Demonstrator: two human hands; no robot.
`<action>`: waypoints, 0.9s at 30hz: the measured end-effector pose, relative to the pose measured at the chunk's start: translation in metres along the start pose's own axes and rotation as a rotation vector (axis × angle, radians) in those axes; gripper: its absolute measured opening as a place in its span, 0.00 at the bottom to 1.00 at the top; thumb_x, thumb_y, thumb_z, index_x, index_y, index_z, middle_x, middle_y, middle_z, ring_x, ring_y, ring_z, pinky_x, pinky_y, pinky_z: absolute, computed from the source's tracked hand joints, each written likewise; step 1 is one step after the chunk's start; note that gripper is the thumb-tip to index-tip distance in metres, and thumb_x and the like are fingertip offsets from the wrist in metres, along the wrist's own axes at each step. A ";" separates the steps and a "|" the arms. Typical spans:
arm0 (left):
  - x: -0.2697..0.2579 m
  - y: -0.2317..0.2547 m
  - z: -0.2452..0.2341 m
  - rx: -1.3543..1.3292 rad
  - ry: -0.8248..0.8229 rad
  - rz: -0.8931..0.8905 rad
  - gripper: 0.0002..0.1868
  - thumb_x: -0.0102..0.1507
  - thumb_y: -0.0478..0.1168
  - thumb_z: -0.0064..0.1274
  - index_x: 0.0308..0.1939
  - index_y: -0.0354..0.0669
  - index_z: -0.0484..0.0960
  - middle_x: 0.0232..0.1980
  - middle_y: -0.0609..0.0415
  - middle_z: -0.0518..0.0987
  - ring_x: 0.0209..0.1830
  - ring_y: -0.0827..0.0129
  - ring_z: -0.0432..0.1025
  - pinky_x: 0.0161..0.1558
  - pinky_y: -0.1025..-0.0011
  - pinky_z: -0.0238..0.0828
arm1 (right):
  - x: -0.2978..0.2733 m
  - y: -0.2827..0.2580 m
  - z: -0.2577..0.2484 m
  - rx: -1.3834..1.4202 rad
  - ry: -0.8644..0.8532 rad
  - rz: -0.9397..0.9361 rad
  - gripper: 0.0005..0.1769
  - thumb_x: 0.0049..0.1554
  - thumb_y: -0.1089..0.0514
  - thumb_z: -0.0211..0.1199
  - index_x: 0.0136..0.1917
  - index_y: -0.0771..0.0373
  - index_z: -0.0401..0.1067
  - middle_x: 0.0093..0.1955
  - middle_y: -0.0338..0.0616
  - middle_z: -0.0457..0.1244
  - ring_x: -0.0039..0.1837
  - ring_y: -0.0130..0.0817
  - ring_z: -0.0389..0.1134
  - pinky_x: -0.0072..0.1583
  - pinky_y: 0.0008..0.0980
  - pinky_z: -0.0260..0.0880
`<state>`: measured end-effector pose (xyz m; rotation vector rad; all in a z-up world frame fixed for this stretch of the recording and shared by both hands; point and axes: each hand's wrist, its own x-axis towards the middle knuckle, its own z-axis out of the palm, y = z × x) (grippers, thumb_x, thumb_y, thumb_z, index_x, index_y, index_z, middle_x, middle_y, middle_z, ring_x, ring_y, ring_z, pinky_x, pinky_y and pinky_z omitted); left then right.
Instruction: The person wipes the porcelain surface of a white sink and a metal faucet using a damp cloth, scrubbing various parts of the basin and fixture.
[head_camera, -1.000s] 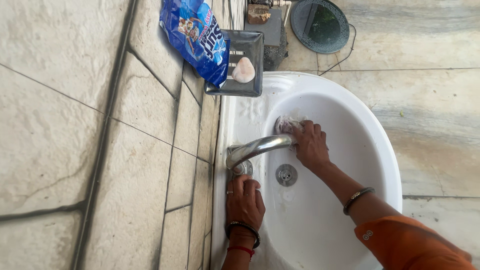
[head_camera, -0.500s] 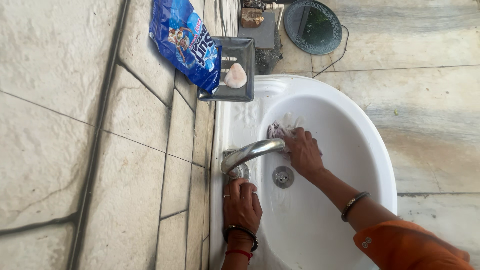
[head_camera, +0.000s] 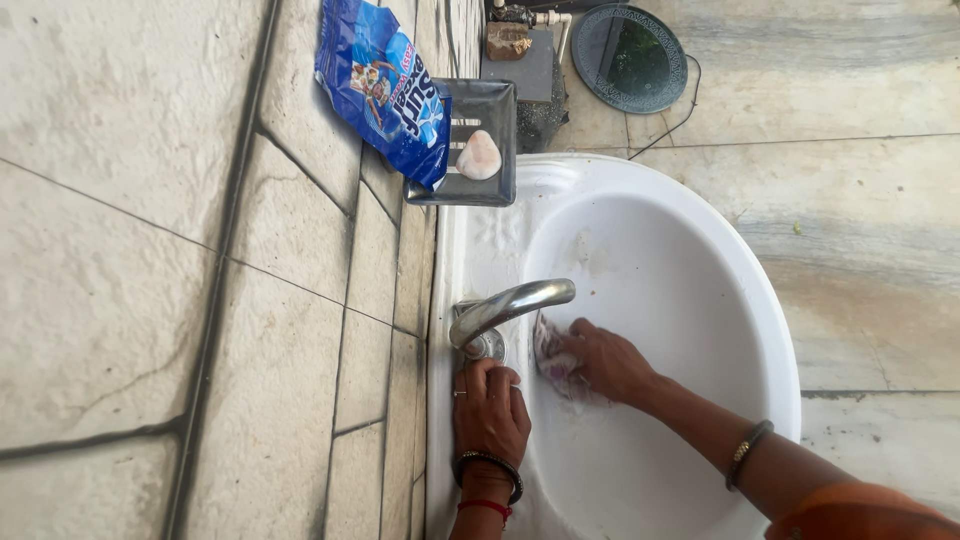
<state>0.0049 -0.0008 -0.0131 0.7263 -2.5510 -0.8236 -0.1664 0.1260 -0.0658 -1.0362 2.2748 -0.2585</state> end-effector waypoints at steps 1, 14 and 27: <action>0.001 0.000 -0.002 -0.009 0.005 0.001 0.03 0.60 0.33 0.50 0.37 0.43 0.78 0.49 0.52 0.74 0.48 0.54 0.73 0.45 0.55 0.74 | -0.021 0.003 0.005 -0.026 -0.104 -0.110 0.26 0.50 0.62 0.71 0.63 0.53 0.74 0.63 0.41 0.63 0.60 0.39 0.67 0.61 0.42 0.72; 0.000 -0.001 0.002 0.047 0.070 0.067 0.02 0.61 0.33 0.50 0.38 0.43 0.77 0.49 0.51 0.73 0.49 0.54 0.74 0.45 0.56 0.75 | -0.038 -0.013 0.006 0.013 -0.065 -0.063 0.34 0.49 0.55 0.75 0.67 0.54 0.69 0.62 0.44 0.59 0.60 0.43 0.67 0.63 0.43 0.70; 0.001 0.002 0.005 0.034 0.034 0.045 0.02 0.61 0.32 0.50 0.37 0.42 0.77 0.48 0.50 0.73 0.49 0.53 0.73 0.45 0.54 0.74 | 0.011 -0.005 -0.002 -0.270 0.362 -0.005 0.14 0.58 0.64 0.61 0.56 0.58 0.77 0.57 0.44 0.61 0.60 0.40 0.62 0.62 0.41 0.66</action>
